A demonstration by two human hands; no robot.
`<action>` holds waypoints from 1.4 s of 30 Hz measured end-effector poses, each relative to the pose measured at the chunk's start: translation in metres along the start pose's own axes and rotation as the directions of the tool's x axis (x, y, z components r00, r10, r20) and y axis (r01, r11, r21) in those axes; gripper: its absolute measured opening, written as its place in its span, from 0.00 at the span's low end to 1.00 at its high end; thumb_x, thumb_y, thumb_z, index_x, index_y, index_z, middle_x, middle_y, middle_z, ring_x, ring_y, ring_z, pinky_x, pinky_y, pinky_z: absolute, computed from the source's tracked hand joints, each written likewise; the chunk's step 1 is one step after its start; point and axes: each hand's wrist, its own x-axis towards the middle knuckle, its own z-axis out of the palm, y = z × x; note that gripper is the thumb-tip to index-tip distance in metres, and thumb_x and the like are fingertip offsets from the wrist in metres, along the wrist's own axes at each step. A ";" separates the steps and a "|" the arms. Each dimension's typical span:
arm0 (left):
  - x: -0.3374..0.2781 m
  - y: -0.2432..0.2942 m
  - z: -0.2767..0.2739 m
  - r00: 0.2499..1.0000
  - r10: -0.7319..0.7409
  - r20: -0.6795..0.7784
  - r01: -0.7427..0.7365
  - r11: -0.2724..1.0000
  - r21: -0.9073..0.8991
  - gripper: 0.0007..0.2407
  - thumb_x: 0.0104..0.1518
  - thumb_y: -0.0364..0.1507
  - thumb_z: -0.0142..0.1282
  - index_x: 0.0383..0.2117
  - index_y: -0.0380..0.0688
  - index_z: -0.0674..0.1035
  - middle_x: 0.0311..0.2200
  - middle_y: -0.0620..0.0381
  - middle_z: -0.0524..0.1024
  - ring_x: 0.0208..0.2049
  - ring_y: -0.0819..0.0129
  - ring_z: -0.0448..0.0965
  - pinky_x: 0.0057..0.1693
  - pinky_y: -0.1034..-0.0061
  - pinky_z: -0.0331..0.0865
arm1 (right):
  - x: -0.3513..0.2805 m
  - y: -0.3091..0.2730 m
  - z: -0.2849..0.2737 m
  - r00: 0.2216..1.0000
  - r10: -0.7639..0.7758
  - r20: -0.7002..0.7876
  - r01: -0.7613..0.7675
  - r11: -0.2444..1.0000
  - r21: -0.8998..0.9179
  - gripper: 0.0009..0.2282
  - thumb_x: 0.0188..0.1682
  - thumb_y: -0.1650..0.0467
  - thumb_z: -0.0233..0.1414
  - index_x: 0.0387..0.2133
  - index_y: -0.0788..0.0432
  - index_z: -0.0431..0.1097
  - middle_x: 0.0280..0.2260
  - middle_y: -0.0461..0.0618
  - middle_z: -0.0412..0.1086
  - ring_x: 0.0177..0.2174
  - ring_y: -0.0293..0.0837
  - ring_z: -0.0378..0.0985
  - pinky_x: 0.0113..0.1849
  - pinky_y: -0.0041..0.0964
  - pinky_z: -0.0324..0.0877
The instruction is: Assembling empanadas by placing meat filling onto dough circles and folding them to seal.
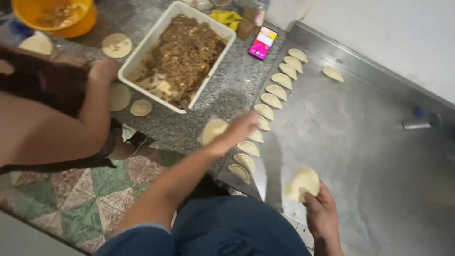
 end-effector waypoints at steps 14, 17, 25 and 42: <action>-0.170 -0.065 -0.099 0.849 -0.326 0.415 -0.008 -0.794 -0.608 0.22 0.61 0.44 0.44 0.55 0.45 0.78 0.55 0.46 0.76 0.56 0.49 0.76 0.65 0.48 0.65 | 0.057 -0.084 0.277 0.501 -0.550 0.669 0.841 0.491 -0.226 0.13 0.51 0.69 0.60 0.48 0.56 0.75 0.41 0.49 0.71 0.40 0.48 0.80 0.38 0.34 0.81; -0.194 -0.097 -0.118 0.837 -0.391 0.383 -0.068 -0.768 -0.636 0.24 0.61 0.45 0.42 0.59 0.47 0.75 0.59 0.49 0.72 0.60 0.52 0.72 0.68 0.51 0.61 | 0.059 -0.103 0.360 0.375 -0.463 0.803 0.908 0.007 -0.420 0.13 0.54 0.59 0.55 0.38 0.55 0.77 0.36 0.49 0.70 0.38 0.48 0.76 0.40 0.44 0.74; -0.189 -0.125 -0.176 0.704 -0.585 0.403 -0.171 -0.690 -0.703 0.24 0.63 0.45 0.40 0.59 0.46 0.75 0.61 0.50 0.71 0.61 0.52 0.71 0.71 0.53 0.59 | 0.112 -0.095 0.454 0.414 -0.125 0.902 0.793 -0.437 -0.425 0.20 0.49 0.53 0.55 0.20 0.55 0.76 0.24 0.50 0.68 0.28 0.48 0.73 0.31 0.46 0.69; -0.144 -0.169 -0.203 0.597 -0.697 0.397 -0.170 -0.594 -0.786 0.23 0.61 0.48 0.48 0.56 0.52 0.78 0.59 0.50 0.73 0.57 0.54 0.76 0.68 0.54 0.66 | 0.137 -0.137 0.434 0.296 0.184 0.937 0.849 -0.501 -0.170 0.15 0.58 0.70 0.45 0.51 0.32 0.69 0.34 0.41 0.77 0.37 0.43 0.82 0.40 0.46 0.78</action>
